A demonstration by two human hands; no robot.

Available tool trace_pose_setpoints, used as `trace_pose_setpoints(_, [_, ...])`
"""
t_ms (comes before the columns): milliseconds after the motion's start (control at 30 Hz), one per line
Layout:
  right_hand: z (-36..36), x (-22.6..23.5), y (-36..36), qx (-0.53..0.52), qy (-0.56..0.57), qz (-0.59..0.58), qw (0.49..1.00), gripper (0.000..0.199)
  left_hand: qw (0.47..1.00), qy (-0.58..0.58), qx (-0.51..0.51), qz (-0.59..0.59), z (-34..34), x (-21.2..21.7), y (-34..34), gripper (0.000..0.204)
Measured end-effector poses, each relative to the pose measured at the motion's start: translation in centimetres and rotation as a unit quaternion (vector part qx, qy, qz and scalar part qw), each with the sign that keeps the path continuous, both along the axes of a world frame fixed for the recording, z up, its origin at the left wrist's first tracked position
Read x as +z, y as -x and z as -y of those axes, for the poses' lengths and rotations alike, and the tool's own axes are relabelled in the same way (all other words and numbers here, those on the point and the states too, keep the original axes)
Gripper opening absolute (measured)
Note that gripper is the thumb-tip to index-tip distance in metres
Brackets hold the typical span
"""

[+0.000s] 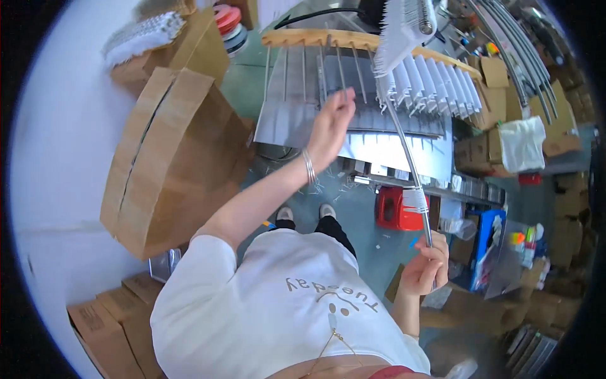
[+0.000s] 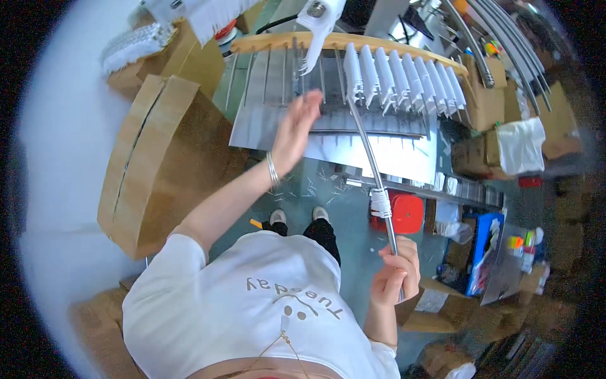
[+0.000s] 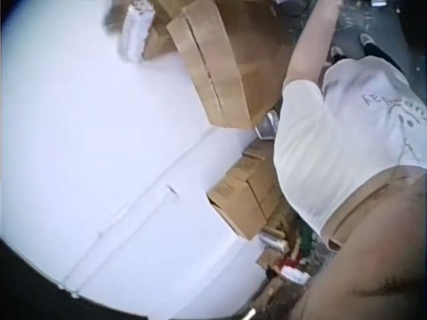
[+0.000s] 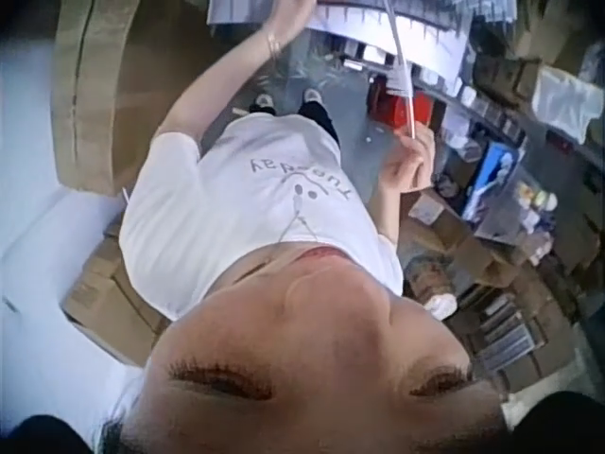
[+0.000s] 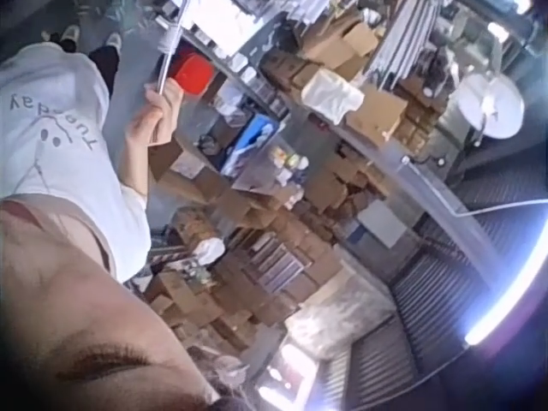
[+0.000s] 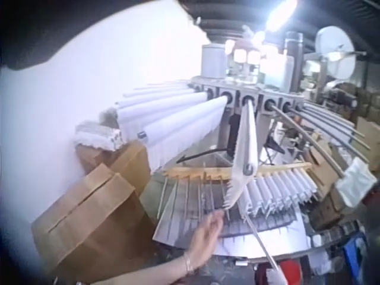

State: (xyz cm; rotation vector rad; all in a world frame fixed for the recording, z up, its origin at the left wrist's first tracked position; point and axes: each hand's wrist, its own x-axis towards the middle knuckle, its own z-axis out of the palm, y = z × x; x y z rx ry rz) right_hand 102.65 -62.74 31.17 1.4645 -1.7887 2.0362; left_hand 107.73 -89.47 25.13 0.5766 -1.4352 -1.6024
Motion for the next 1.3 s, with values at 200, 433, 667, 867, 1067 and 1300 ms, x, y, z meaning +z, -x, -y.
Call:
trace_pose_setpoints(200, [1.3, 0.8, -3.1, -0.081, -0.014, -0.019, 0.996, 0.032, 0.996, -0.081, -0.002, -0.043, 5.5, 1.5, 5.4, 0.039])
trace_pose_setpoints(433, [3.5, 2.3, -4.4, -0.127, -0.067, -0.026, 0.989, 0.027, 0.987, -0.123, -0.062, -0.089, 7.5, 0.3, 8.2, 0.019])
trace_pose_setpoints(667, [7.2, 0.4, -1.6, -0.120, -0.047, 0.026, 0.991, 0.009, 0.989, 0.005, -0.143, -0.044, 3.0, -0.4, 4.8, 0.025])
trace_pose_setpoints(867, [3.1, 0.3, -1.9, -0.122, -0.005, -0.053, 0.991, 0.021, 0.991, 0.017, -0.136, -0.006, 1.6, 0.7, 4.3, 0.021])
trace_pose_setpoints(1067, [1.9, 0.6, -2.6, -0.159, 0.000, -0.015, 0.987, 0.026, 0.969, -0.168, -0.072, -0.166, 4.7, 2.0, 9.6, 0.033])
trace_pose_setpoints(1300, [5.1, 1.5, -1.3, -0.157, -0.067, 0.036, 0.985, 0.035, 0.976, -0.152, -0.054, -0.146, 5.9, 1.7, 11.0, 0.025])
